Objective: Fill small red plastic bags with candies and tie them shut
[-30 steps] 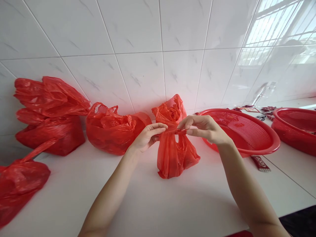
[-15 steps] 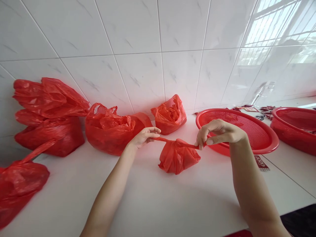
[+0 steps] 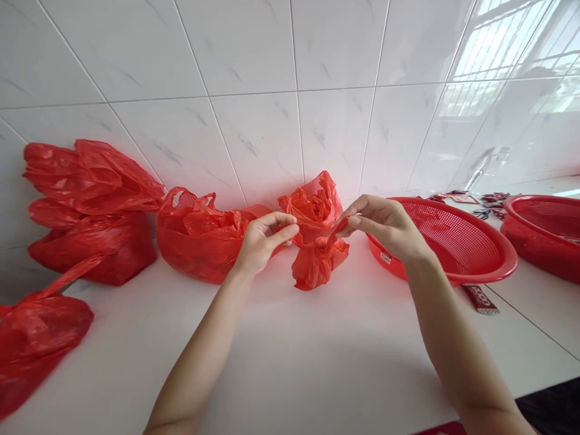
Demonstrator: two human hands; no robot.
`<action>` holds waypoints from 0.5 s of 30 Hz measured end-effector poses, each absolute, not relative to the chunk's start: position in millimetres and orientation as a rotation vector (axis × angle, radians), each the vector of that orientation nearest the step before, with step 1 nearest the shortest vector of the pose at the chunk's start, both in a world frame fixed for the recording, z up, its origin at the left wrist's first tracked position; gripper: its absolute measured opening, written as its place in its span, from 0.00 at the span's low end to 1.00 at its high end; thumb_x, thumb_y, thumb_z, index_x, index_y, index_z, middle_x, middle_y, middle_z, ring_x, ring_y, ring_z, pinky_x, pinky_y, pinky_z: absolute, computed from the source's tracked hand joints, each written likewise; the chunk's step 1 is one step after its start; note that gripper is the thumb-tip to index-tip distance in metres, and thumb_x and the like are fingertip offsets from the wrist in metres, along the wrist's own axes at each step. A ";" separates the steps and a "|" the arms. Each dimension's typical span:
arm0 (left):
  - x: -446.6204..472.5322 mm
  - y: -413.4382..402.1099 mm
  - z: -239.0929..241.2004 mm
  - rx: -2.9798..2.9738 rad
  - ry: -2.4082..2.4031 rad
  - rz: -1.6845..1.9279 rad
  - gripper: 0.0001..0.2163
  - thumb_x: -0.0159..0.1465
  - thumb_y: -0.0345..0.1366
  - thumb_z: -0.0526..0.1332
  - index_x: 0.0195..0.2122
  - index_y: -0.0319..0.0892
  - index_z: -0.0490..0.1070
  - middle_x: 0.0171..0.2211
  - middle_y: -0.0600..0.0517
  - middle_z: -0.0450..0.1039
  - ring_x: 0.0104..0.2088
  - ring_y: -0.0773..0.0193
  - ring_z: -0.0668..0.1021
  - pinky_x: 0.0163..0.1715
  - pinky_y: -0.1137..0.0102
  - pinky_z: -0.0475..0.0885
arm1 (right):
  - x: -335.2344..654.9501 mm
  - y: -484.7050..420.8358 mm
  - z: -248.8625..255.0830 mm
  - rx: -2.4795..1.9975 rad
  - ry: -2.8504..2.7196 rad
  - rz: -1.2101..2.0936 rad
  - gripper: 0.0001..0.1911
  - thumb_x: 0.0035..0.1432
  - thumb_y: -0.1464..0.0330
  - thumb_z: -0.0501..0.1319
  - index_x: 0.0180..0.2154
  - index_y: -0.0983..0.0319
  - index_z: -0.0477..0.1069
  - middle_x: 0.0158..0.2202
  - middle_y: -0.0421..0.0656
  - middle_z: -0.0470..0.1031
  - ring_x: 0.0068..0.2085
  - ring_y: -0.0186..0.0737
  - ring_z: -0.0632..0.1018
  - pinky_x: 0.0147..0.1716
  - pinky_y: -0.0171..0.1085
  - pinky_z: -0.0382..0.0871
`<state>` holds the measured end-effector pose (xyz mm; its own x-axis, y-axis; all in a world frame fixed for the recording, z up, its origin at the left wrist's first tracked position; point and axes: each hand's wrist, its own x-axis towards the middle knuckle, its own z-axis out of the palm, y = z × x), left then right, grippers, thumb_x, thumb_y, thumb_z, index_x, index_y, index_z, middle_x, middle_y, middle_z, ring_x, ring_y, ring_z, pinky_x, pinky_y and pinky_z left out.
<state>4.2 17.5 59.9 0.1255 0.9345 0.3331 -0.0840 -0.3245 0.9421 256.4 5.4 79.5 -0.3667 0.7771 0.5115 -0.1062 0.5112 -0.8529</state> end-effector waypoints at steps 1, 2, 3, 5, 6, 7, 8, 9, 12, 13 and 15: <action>9.7 9.9 61.9 1.531 0.871 1.331 0.12 0.51 0.41 0.76 0.34 0.43 0.81 0.33 0.52 0.77 0.30 0.67 0.75 0.31 0.72 0.73 | 248.1 3.2 78.7 -0.561 -1.682 1.043 0.11 0.59 0.60 0.69 0.36 0.61 0.76 0.33 0.43 0.81 0.36 0.42 0.83 0.41 0.43 0.80; 15.0 2.9 62.9 1.582 0.858 1.288 0.13 0.53 0.41 0.75 0.37 0.43 0.81 0.36 0.50 0.78 0.33 0.64 0.77 0.34 0.70 0.74 | 240.2 0.9 77.7 -0.555 -1.671 1.036 0.11 0.59 0.60 0.70 0.35 0.61 0.76 0.33 0.43 0.81 0.37 0.42 0.83 0.41 0.43 0.80; 20.0 -3.2 63.3 1.618 0.845 1.253 0.14 0.54 0.41 0.75 0.41 0.44 0.81 0.38 0.49 0.79 0.36 0.62 0.78 0.35 0.69 0.75 | 233.0 -1.3 76.5 -0.549 -1.664 1.024 0.12 0.58 0.59 0.70 0.35 0.61 0.76 0.33 0.43 0.81 0.37 0.42 0.83 0.41 0.43 0.80; 27.7 -11.6 62.5 1.663 0.839 1.215 0.15 0.56 0.42 0.73 0.44 0.45 0.81 0.39 0.48 0.79 0.37 0.60 0.79 0.36 0.68 0.74 | 221.8 -5.4 74.0 -0.522 -1.658 1.005 0.12 0.57 0.59 0.71 0.34 0.60 0.76 0.33 0.42 0.81 0.37 0.41 0.82 0.39 0.42 0.80; 30.1 -13.9 61.9 1.679 0.849 1.208 0.14 0.57 0.42 0.73 0.43 0.45 0.81 0.37 0.49 0.79 0.36 0.61 0.78 0.35 0.68 0.74 | 218.2 -6.8 72.8 -0.499 -1.662 1.002 0.12 0.57 0.59 0.71 0.33 0.60 0.77 0.33 0.42 0.81 0.37 0.41 0.82 0.39 0.42 0.80; 31.6 -15.2 61.6 1.695 0.864 1.203 0.12 0.58 0.42 0.72 0.40 0.45 0.82 0.33 0.50 0.78 0.33 0.62 0.78 0.33 0.69 0.73 | 216.1 -7.7 71.7 -0.476 -1.665 1.005 0.12 0.57 0.59 0.71 0.33 0.60 0.77 0.34 0.43 0.81 0.38 0.42 0.81 0.39 0.42 0.80; 32.3 -15.7 61.5 1.705 0.879 1.198 0.10 0.58 0.42 0.72 0.37 0.44 0.82 0.30 0.51 0.76 0.31 0.63 0.76 0.31 0.69 0.72 | 215.4 -7.9 70.8 -0.459 -1.666 1.013 0.11 0.57 0.59 0.71 0.34 0.60 0.77 0.35 0.43 0.81 0.39 0.42 0.81 0.40 0.43 0.80; 32.3 -15.7 62.0 1.712 0.886 1.188 0.09 0.58 0.43 0.72 0.33 0.43 0.81 0.27 0.52 0.74 0.29 0.64 0.75 0.30 0.69 0.70 | 215.8 -7.3 70.0 -0.444 -1.666 1.025 0.11 0.57 0.60 0.70 0.36 0.60 0.77 0.38 0.44 0.81 0.40 0.43 0.81 0.41 0.43 0.80; 30.8 -15.7 65.4 1.693 0.844 1.186 0.12 0.59 0.45 0.71 0.28 0.42 0.78 0.23 0.53 0.72 0.26 0.66 0.73 0.28 0.69 0.69 | 220.9 -0.8 66.2 -0.425 -1.741 1.085 0.22 0.55 0.62 0.73 0.50 0.58 0.74 0.50 0.46 0.77 0.49 0.44 0.80 0.48 0.45 0.78; 30.4 -16.0 67.1 1.679 0.826 1.200 0.12 0.60 0.45 0.70 0.28 0.42 0.78 0.23 0.53 0.72 0.25 0.66 0.73 0.29 0.69 0.69 | 222.4 2.9 63.9 -0.416 -1.819 1.112 0.28 0.53 0.63 0.73 0.55 0.57 0.71 0.53 0.46 0.76 0.52 0.44 0.78 0.52 0.46 0.76; 30.2 -17.2 70.1 1.656 0.807 1.234 0.12 0.59 0.46 0.71 0.31 0.42 0.79 0.24 0.53 0.72 0.26 0.66 0.73 0.29 0.70 0.70 | 223.5 11.4 57.0 -0.397 -2.033 1.175 0.31 0.53 0.62 0.73 0.57 0.57 0.69 0.53 0.45 0.75 0.55 0.44 0.76 0.56 0.46 0.73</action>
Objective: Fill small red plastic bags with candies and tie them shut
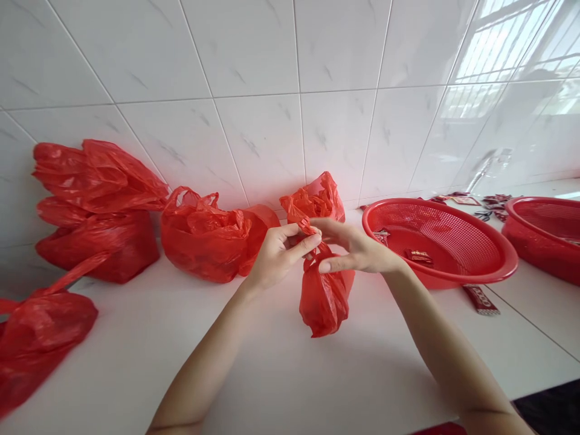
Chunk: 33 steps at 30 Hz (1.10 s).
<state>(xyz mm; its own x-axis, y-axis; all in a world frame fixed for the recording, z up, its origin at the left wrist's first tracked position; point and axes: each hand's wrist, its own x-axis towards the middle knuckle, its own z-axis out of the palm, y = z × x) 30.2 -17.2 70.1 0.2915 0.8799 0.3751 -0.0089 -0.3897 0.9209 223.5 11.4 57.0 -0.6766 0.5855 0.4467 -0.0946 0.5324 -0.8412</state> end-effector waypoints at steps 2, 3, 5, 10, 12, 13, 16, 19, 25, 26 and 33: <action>30.0 -17.8 71.9 1.642 0.815 1.264 0.12 0.59 0.46 0.71 0.31 0.42 0.79 0.24 0.54 0.71 0.26 0.67 0.72 0.28 0.70 0.69 | 221.2 19.9 47.7 -0.408 -2.206 1.259 0.25 0.55 0.61 0.71 0.53 0.60 0.72 0.48 0.44 0.77 0.53 0.44 0.76 0.55 0.44 0.72; 29.5 -17.4 72.1 1.640 0.822 1.273 0.12 0.59 0.46 0.71 0.31 0.42 0.79 0.24 0.54 0.71 0.26 0.67 0.72 0.28 0.70 0.69 | 219.1 23.7 42.7 -0.429 -2.247 1.303 0.22 0.55 0.60 0.71 0.50 0.61 0.73 0.45 0.43 0.77 0.51 0.43 0.77 0.53 0.43 0.73; 27.5 -14.3 71.3 1.623 0.839 1.303 0.12 0.59 0.46 0.71 0.30 0.42 0.78 0.24 0.54 0.71 0.26 0.67 0.72 0.28 0.70 0.70 | 214.1 29.4 33.6 -0.500 -2.279 1.374 0.18 0.54 0.60 0.71 0.43 0.62 0.75 0.39 0.41 0.77 0.44 0.41 0.78 0.46 0.40 0.74; 18.9 0.3 67.8 1.483 0.846 1.462 0.13 0.54 0.45 0.74 0.29 0.41 0.79 0.25 0.54 0.72 0.27 0.68 0.72 0.29 0.72 0.70 | 204.1 32.7 23.2 -0.548 -2.248 1.431 0.12 0.55 0.64 0.70 0.28 0.63 0.70 0.26 0.35 0.70 0.30 0.33 0.72 0.32 0.34 0.69; 16.8 4.1 67.8 1.442 0.825 1.489 0.13 0.52 0.44 0.75 0.28 0.40 0.79 0.24 0.54 0.71 0.26 0.69 0.71 0.28 0.72 0.69 | 200.9 31.8 22.1 -0.511 -2.220 1.455 0.10 0.56 0.66 0.68 0.29 0.63 0.69 0.27 0.35 0.70 0.30 0.32 0.72 0.33 0.34 0.69; 16.2 5.0 67.9 1.433 0.816 1.495 0.13 0.52 0.44 0.75 0.28 0.40 0.79 0.24 0.54 0.70 0.25 0.70 0.70 0.27 0.73 0.69 | 199.5 31.4 21.6 -0.499 -2.216 1.464 0.10 0.56 0.66 0.68 0.29 0.62 0.69 0.28 0.35 0.71 0.30 0.32 0.72 0.33 0.34 0.69; 14.9 4.7 68.0 1.453 0.796 1.485 0.12 0.53 0.43 0.75 0.28 0.40 0.79 0.24 0.55 0.69 0.25 0.70 0.70 0.27 0.73 0.69 | 198.5 31.5 20.7 -0.502 -2.263 1.480 0.10 0.56 0.64 0.68 0.30 0.63 0.71 0.28 0.36 0.72 0.31 0.34 0.72 0.33 0.34 0.69; 13.3 2.1 67.8 1.528 0.772 1.430 0.11 0.57 0.43 0.73 0.28 0.40 0.78 0.24 0.54 0.69 0.26 0.70 0.70 0.28 0.73 0.70 | 204.8 32.9 23.0 -0.526 -2.314 1.490 0.14 0.55 0.60 0.70 0.34 0.64 0.72 0.30 0.38 0.73 0.33 0.36 0.74 0.36 0.36 0.69; 12.6 0.0 68.3 1.556 0.753 1.337 0.11 0.58 0.43 0.72 0.29 0.41 0.78 0.24 0.54 0.70 0.25 0.69 0.71 0.26 0.72 0.70 | 214.8 33.1 30.1 -0.421 -2.124 1.440 0.20 0.61 0.54 0.65 0.46 0.63 0.74 0.43 0.43 0.75 0.46 0.42 0.74 0.50 0.43 0.69; 12.8 0.6 68.1 1.540 0.746 1.339 0.11 0.58 0.43 0.72 0.29 0.41 0.78 0.24 0.54 0.70 0.25 0.69 0.71 0.26 0.72 0.70 | 213.1 32.6 29.9 -0.415 -2.102 1.432 0.19 0.61 0.55 0.65 0.46 0.63 0.75 0.43 0.43 0.75 0.46 0.42 0.74 0.50 0.43 0.68; 12.7 6.6 65.5 1.433 0.718 1.399 0.11 0.54 0.43 0.75 0.31 0.41 0.79 0.27 0.54 0.71 0.26 0.70 0.72 0.27 0.73 0.71 | 199.1 28.0 27.3 -0.425 -2.014 1.403 0.16 0.61 0.57 0.66 0.37 0.64 0.74 0.32 0.38 0.70 0.33 0.35 0.70 0.37 0.37 0.67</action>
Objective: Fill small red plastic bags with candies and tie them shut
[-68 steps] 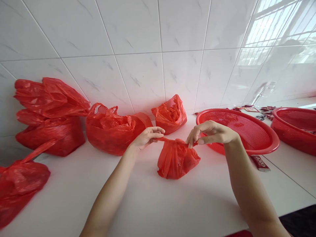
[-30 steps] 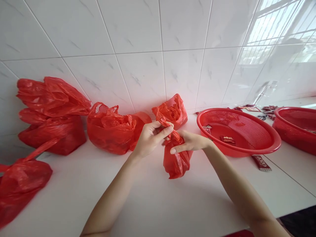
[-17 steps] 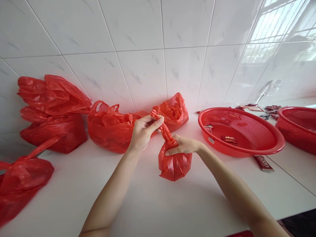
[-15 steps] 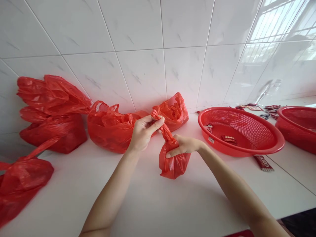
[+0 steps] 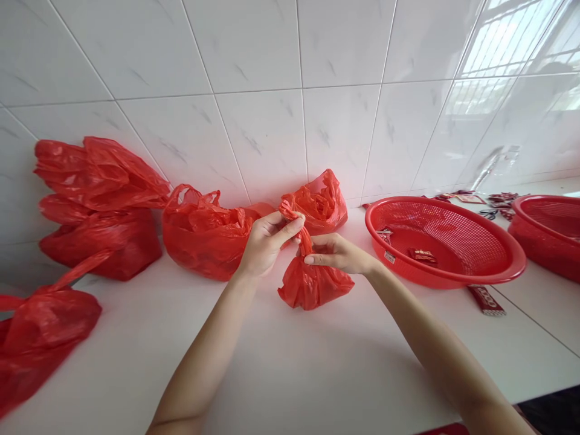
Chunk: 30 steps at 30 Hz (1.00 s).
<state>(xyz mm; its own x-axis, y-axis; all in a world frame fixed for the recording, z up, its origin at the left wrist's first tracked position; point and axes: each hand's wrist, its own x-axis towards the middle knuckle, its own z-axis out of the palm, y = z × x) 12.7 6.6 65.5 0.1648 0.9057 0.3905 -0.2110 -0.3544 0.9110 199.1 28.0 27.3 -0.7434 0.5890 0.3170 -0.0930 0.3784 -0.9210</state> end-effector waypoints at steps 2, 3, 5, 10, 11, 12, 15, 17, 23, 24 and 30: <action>13.1 9.1 63.9 1.371 0.702 1.419 0.14 0.53 0.43 0.76 0.36 0.42 0.79 0.28 0.55 0.72 0.27 0.70 0.73 0.29 0.73 0.71 | 200.9 27.3 29.6 -0.432 -1.982 1.401 0.16 0.61 0.57 0.66 0.33 0.64 0.73 0.29 0.37 0.68 0.31 0.33 0.67 0.33 0.36 0.65; 13.6 10.4 62.7 1.347 0.694 1.422 0.17 0.52 0.44 0.76 0.40 0.43 0.78 0.29 0.55 0.73 0.28 0.69 0.74 0.31 0.72 0.72 | 202.5 27.2 31.0 -0.440 -1.959 1.401 0.16 0.61 0.57 0.66 0.33 0.64 0.73 0.29 0.38 0.68 0.31 0.33 0.67 0.33 0.36 0.65; 15.2 12.7 59.1 1.343 0.689 1.405 0.22 0.52 0.44 0.76 0.46 0.45 0.76 0.35 0.53 0.76 0.34 0.66 0.77 0.35 0.71 0.73 | 206.6 27.4 33.5 -0.452 -1.903 1.416 0.15 0.60 0.57 0.67 0.33 0.64 0.74 0.29 0.38 0.68 0.31 0.33 0.68 0.33 0.36 0.65; 21.8 12.1 48.0 1.515 0.706 1.177 0.14 0.61 0.47 0.69 0.40 0.42 0.77 0.38 0.48 0.77 0.42 0.57 0.78 0.42 0.65 0.73 | 215.7 30.1 36.1 -0.440 -1.849 1.474 0.16 0.60 0.58 0.67 0.31 0.64 0.72 0.27 0.36 0.66 0.29 0.32 0.66 0.31 0.35 0.63; 23.2 11.1 46.5 1.544 0.720 1.156 0.14 0.62 0.48 0.67 0.37 0.42 0.78 0.35 0.49 0.77 0.41 0.57 0.78 0.42 0.64 0.73 | 217.0 30.6 36.3 -0.444 -1.865 1.475 0.16 0.60 0.58 0.67 0.30 0.64 0.72 0.27 0.36 0.66 0.29 0.32 0.67 0.31 0.35 0.63; 24.5 10.0 45.5 1.568 0.739 1.159 0.14 0.63 0.49 0.66 0.33 0.41 0.78 0.33 0.49 0.76 0.39 0.57 0.78 0.41 0.64 0.72 | 218.1 31.0 36.5 -0.454 -1.888 1.464 0.16 0.60 0.57 0.67 0.30 0.64 0.72 0.27 0.37 0.66 0.29 0.32 0.67 0.31 0.35 0.63; 27.2 8.1 44.3 1.579 0.806 1.228 0.16 0.62 0.50 0.67 0.27 0.41 0.76 0.29 0.51 0.75 0.38 0.58 0.78 0.40 0.64 0.72 | 220.1 31.3 37.7 -0.508 -1.933 1.342 0.16 0.61 0.57 0.66 0.30 0.64 0.73 0.27 0.37 0.67 0.28 0.32 0.67 0.30 0.35 0.63; 27.9 9.1 43.9 1.525 0.829 1.267 0.16 0.61 0.50 0.67 0.28 0.42 0.77 0.30 0.51 0.77 0.38 0.58 0.78 0.41 0.64 0.72 | 220.7 30.8 39.0 -0.555 -1.903 1.211 0.16 0.62 0.57 0.65 0.31 0.63 0.74 0.27 0.37 0.69 0.29 0.33 0.68 0.30 0.36 0.65; 27.0 20.6 40.4 1.249 0.780 1.392 0.16 0.54 0.50 0.72 0.33 0.42 0.79 0.36 0.49 0.80 0.41 0.58 0.80 0.43 0.66 0.73 | 226.3 30.6 42.7 -0.543 -1.855 0.983 0.11 0.60 0.59 0.67 0.33 0.60 0.81 0.37 0.44 0.80 0.41 0.43 0.78 0.45 0.42 0.73; 26.7 22.3 39.9 1.203 0.768 1.393 0.16 0.53 0.50 0.73 0.32 0.42 0.78 0.35 0.50 0.80 0.39 0.60 0.80 0.42 0.67 0.73 | 227.9 31.0 42.8 -0.491 -1.852 0.996 0.09 0.60 0.60 0.68 0.36 0.58 0.82 0.40 0.44 0.81 0.44 0.45 0.79 0.48 0.43 0.73; 24.6 26.9 39.3 1.054 0.793 1.382 0.16 0.50 0.47 0.75 0.28 0.41 0.74 0.27 0.53 0.76 0.30 0.64 0.77 0.35 0.69 0.71 | 234.5 31.7 44.6 -0.369 -1.876 1.080 0.06 0.58 0.63 0.70 0.38 0.55 0.84 0.50 0.44 0.81 0.53 0.48 0.79 0.54 0.46 0.73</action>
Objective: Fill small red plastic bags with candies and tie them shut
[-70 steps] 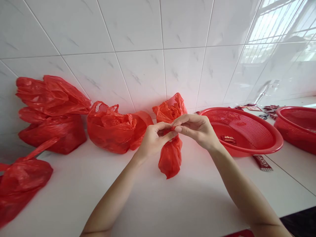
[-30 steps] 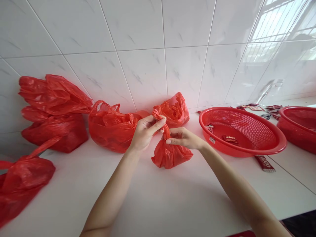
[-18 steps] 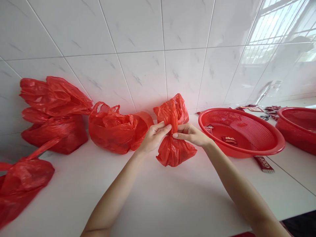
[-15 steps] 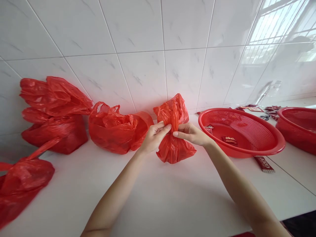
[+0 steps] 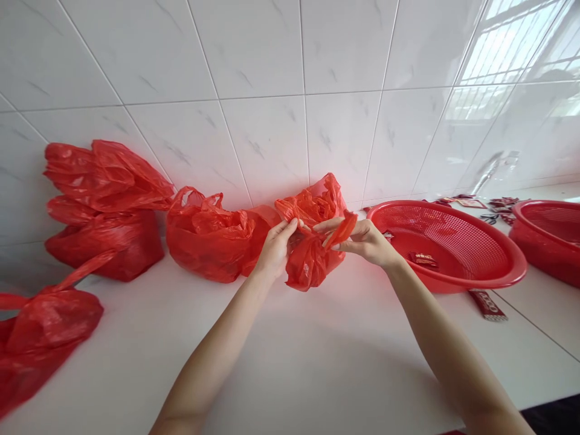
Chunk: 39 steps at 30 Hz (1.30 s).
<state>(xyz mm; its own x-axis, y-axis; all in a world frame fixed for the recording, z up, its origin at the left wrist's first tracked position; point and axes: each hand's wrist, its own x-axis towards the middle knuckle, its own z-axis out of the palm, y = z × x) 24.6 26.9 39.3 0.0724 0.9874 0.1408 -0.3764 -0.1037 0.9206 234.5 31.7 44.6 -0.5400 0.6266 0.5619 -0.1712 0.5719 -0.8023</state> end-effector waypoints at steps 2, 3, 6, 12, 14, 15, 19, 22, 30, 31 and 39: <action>22.6 28.5 38.8 1.029 0.803 1.359 0.17 0.49 0.46 0.75 0.27 0.41 0.73 0.26 0.54 0.75 0.29 0.65 0.77 0.34 0.70 0.71 | 235.2 29.7 46.6 -0.384 -1.902 1.117 0.06 0.57 0.62 0.70 0.36 0.55 0.85 0.50 0.45 0.81 0.53 0.49 0.79 0.55 0.48 0.72; 21.4 29.6 38.2 1.018 0.807 1.340 0.17 0.49 0.46 0.75 0.27 0.41 0.73 0.26 0.54 0.75 0.29 0.65 0.77 0.33 0.70 0.71 | 235.4 28.6 47.7 -0.397 -1.910 1.134 0.06 0.57 0.62 0.70 0.36 0.55 0.85 0.50 0.45 0.81 0.52 0.49 0.79 0.55 0.48 0.72; 18.1 33.2 36.1 1.020 0.814 1.289 0.17 0.49 0.46 0.75 0.26 0.40 0.72 0.26 0.53 0.75 0.28 0.67 0.76 0.33 0.71 0.70 | 235.9 26.1 49.9 -0.423 -1.927 1.188 0.07 0.56 0.61 0.70 0.35 0.56 0.85 0.49 0.46 0.81 0.50 0.50 0.79 0.53 0.49 0.73; 15.7 32.5 37.7 1.171 0.857 1.357 0.16 0.51 0.48 0.74 0.27 0.41 0.75 0.26 0.54 0.73 0.27 0.67 0.74 0.32 0.70 0.70 | 231.9 30.1 44.2 -0.431 -1.750 1.281 0.08 0.57 0.61 0.70 0.33 0.59 0.83 0.38 0.44 0.83 0.43 0.44 0.81 0.50 0.45 0.74; 16.1 28.8 40.8 1.276 0.832 1.375 0.17 0.53 0.50 0.73 0.28 0.41 0.76 0.26 0.54 0.73 0.27 0.67 0.73 0.33 0.69 0.71 | 228.0 31.0 41.7 -0.479 -1.665 1.281 0.09 0.57 0.60 0.70 0.32 0.59 0.82 0.35 0.43 0.83 0.41 0.43 0.81 0.48 0.44 0.74; 16.7 26.5 42.5 1.328 0.820 1.377 0.17 0.53 0.50 0.73 0.29 0.41 0.77 0.26 0.54 0.73 0.27 0.67 0.73 0.34 0.68 0.72 | 225.6 30.8 40.7 -0.513 -1.643 1.287 0.10 0.56 0.60 0.71 0.32 0.60 0.82 0.34 0.43 0.82 0.40 0.42 0.80 0.48 0.43 0.74; 21.0 17.5 48.3 1.489 0.822 1.366 0.18 0.56 0.53 0.71 0.29 0.40 0.78 0.27 0.52 0.75 0.30 0.64 0.75 0.35 0.67 0.73 | 216.2 28.5 37.9 -0.604 -1.630 1.321 0.13 0.53 0.58 0.72 0.30 0.61 0.80 0.32 0.42 0.80 0.37 0.41 0.79 0.44 0.42 0.74; 24.1 12.7 51.0 1.557 0.834 1.352 0.18 0.57 0.53 0.70 0.28 0.41 0.78 0.27 0.51 0.76 0.29 0.64 0.75 0.35 0.67 0.74 | 211.7 28.3 35.5 -0.627 -1.661 1.279 0.16 0.53 0.56 0.72 0.28 0.62 0.78 0.30 0.41 0.78 0.35 0.40 0.77 0.41 0.42 0.74; 24.4 6.9 53.9 1.561 0.839 1.276 0.16 0.59 0.49 0.69 0.26 0.41 0.74 0.26 0.52 0.72 0.31 0.63 0.74 0.35 0.67 0.72 | 205.5 28.4 32.2 -0.605 -1.737 1.223 0.18 0.50 0.55 0.73 0.27 0.63 0.75 0.28 0.42 0.76 0.32 0.38 0.74 0.34 0.40 0.71; 24.4 6.5 54.5 1.562 0.829 1.283 0.16 0.60 0.48 0.68 0.25 0.41 0.73 0.26 0.52 0.71 0.31 0.63 0.74 0.35 0.67 0.71 | 205.0 27.6 32.3 -0.613 -1.754 1.202 0.18 0.51 0.55 0.72 0.28 0.63 0.75 0.28 0.41 0.75 0.31 0.38 0.74 0.33 0.40 0.70; 27.2 0.2 59.0 1.583 0.788 1.327 0.12 0.59 0.45 0.70 0.33 0.41 0.78 0.31 0.51 0.76 0.36 0.61 0.77 0.39 0.66 0.74 | 202.3 20.9 33.7 -0.724 -1.982 0.919 0.11 0.60 0.63 0.64 0.29 0.62 0.73 0.29 0.40 0.74 0.32 0.38 0.73 0.35 0.39 0.69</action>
<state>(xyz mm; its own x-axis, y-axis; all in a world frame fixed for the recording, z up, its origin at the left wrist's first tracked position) 27.2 0.2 59.0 0.2215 0.8889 0.4009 -0.0737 -0.3947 0.9158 202.3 20.9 33.7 -0.5023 0.7491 0.4320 0.1545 0.5693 -0.8075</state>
